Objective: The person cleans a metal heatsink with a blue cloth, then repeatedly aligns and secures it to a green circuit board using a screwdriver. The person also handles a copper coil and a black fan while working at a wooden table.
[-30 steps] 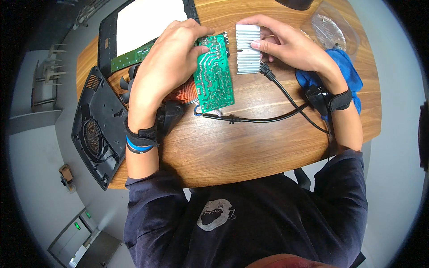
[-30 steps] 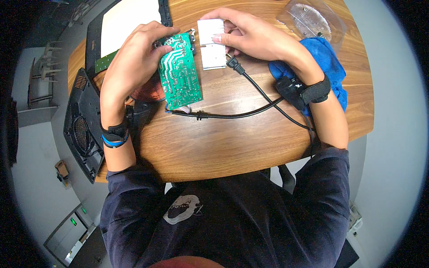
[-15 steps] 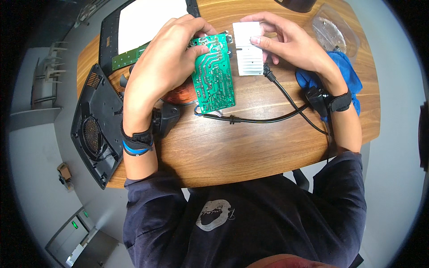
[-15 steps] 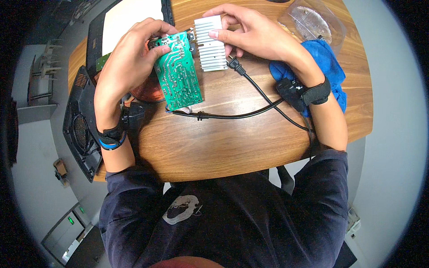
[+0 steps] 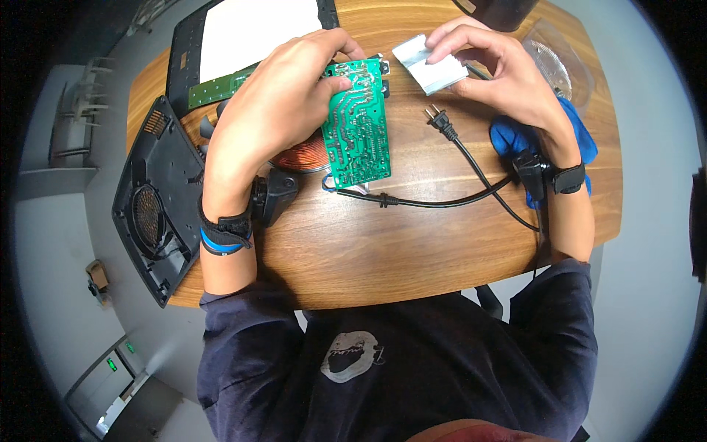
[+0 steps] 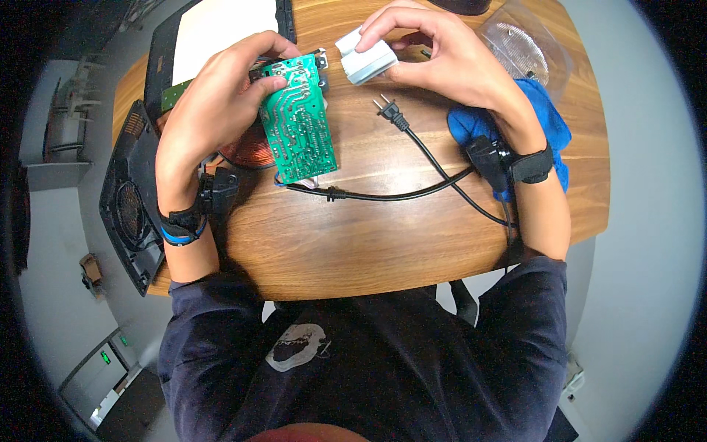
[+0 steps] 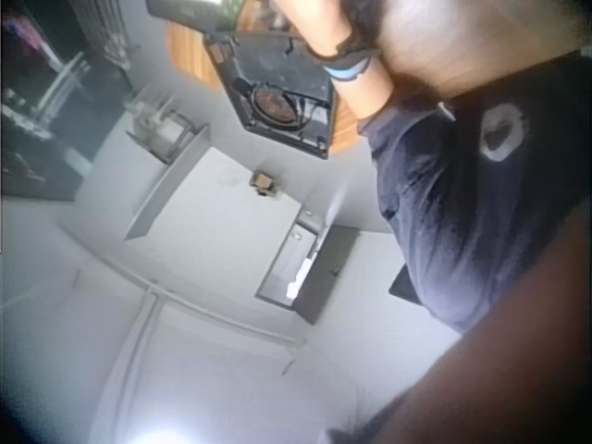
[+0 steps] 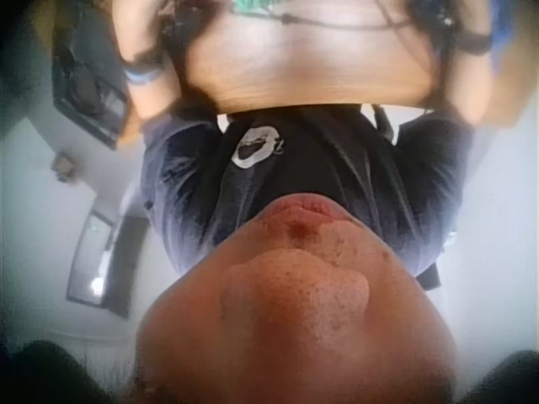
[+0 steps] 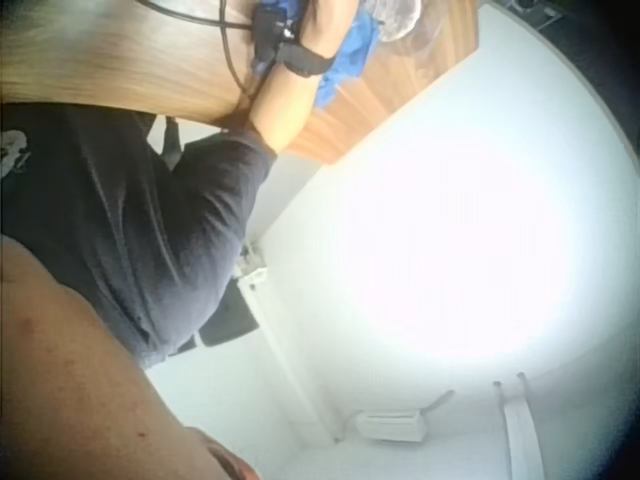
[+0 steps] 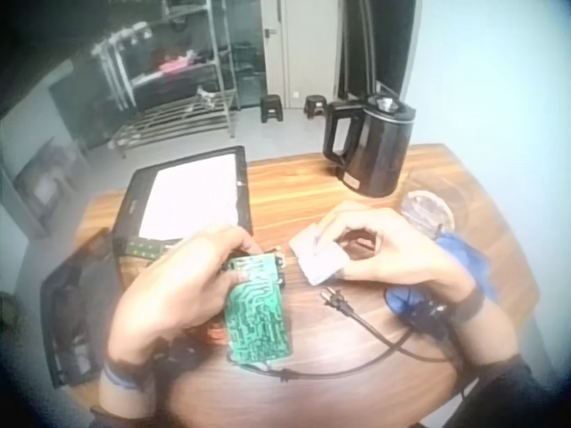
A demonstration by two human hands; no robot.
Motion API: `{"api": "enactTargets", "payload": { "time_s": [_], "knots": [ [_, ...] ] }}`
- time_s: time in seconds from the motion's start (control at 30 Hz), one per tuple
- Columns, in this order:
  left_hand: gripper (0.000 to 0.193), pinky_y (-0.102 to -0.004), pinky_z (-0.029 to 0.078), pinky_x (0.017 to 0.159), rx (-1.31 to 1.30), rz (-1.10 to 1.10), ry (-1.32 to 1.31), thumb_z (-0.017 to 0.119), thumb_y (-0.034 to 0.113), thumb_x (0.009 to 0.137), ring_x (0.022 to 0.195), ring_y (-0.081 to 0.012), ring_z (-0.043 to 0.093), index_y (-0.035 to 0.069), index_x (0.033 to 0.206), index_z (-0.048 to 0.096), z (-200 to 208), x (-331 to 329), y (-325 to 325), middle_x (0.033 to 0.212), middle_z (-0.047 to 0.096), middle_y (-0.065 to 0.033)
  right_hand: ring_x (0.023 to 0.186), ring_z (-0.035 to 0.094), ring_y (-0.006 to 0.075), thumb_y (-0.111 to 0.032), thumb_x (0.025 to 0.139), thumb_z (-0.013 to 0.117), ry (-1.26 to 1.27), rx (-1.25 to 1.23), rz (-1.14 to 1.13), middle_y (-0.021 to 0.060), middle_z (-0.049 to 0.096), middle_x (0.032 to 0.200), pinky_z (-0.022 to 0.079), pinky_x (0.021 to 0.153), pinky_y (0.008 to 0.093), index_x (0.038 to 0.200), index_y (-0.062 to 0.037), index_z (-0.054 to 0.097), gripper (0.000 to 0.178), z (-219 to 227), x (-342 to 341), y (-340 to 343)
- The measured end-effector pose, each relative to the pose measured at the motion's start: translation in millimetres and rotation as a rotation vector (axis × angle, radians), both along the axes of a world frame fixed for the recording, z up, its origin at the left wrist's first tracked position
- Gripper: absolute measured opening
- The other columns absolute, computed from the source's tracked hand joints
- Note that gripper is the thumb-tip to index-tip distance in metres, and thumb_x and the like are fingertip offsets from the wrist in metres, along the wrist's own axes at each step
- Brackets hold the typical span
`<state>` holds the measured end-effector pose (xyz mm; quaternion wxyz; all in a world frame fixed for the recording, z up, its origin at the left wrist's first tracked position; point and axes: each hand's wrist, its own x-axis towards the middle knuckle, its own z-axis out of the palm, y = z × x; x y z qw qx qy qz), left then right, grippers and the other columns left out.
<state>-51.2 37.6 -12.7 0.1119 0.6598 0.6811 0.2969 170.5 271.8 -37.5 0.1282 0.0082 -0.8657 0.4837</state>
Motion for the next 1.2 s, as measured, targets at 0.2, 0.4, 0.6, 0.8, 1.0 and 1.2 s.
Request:
{"api": "enactTargets", "payload": {
  "time_s": [0.2, 0.4, 0.6, 0.8, 1.0, 1.2],
  "knots": [
    [0.031, -0.0358, 0.053, 0.070, -0.007, -0.008, -0.006, 0.075, -0.004, 0.096, 0.077, -0.0225, 0.068, 0.001, 0.126, 0.068, -1, -1, 1, 0.103, 0.078, -0.0151, 0.138, 0.063, 0.0251, 0.010, 0.089, 0.074, -0.038, 0.026, -0.009, 0.0110, 0.060, 0.154, 0.050, 0.119, 0.0384, 0.123, -0.0079, 0.077, 0.038, 0, 1, -5],
    [0.031, -0.0373, 0.056, 0.073, -0.031, 0.000, -0.004, 0.075, -0.005, 0.096, 0.083, -0.0267, 0.073, 0.000, 0.125, 0.069, 3, 0, 0, 0.104, 0.079, -0.0157, 0.129, 0.064, 0.0204, -0.001, 0.099, 0.073, 0.022, -0.038, 0.054, 0.0129, 0.063, 0.146, 0.056, 0.106, 0.0324, 0.135, -0.0078, 0.073, 0.037, -11, 1, -1],
    [0.031, -0.0380, 0.059, 0.083, -0.010, -0.027, -0.010, 0.075, -0.006, 0.094, 0.101, -0.0290, 0.078, -0.001, 0.124, 0.068, -1, -4, 0, 0.106, 0.079, -0.0178, 0.137, 0.062, 0.0215, -0.003, 0.099, 0.077, -0.037, -0.119, 0.065, 0.0160, 0.059, 0.155, 0.052, 0.113, 0.0325, 0.130, -0.0048, 0.077, 0.031, 3, 7, -14],
    [0.031, -0.0361, 0.059, 0.082, -0.018, -0.009, -0.039, 0.075, -0.006, 0.095, 0.097, -0.0252, 0.077, -0.001, 0.124, 0.068, 0, -2, 1, 0.103, 0.078, -0.0161, 0.129, 0.066, 0.0181, -0.008, 0.103, 0.077, -0.101, -0.217, -0.053, 0.0146, 0.064, 0.148, 0.055, 0.112, 0.0316, 0.127, 0.0010, 0.075, 0.026, -1, 5, -18],
    [0.029, -0.0325, 0.058, 0.082, -0.029, 0.005, -0.051, 0.075, -0.004, 0.096, 0.098, -0.0203, 0.075, 0.000, 0.124, 0.069, 2, -1, 0, 0.104, 0.077, -0.0126, 0.129, 0.065, 0.0158, -0.004, 0.102, 0.077, -0.201, -0.334, -0.051, 0.0112, 0.066, 0.144, 0.054, 0.113, 0.0315, 0.130, 0.0024, 0.072, 0.029, 1, 3, -9],
    [0.028, -0.0310, 0.059, 0.086, -0.057, 0.060, -0.133, 0.074, 0.000, 0.101, 0.105, -0.0144, 0.073, 0.001, 0.128, 0.071, 18, 6, -5, 0.109, 0.078, -0.0075, 0.133, 0.063, 0.0169, 0.001, 0.092, 0.085, -0.127, -0.300, -0.029, 0.0108, 0.064, 0.147, 0.053, 0.115, 0.0317, 0.138, 0.0018, 0.068, 0.049, 2, 8, -8]
  ]
}}
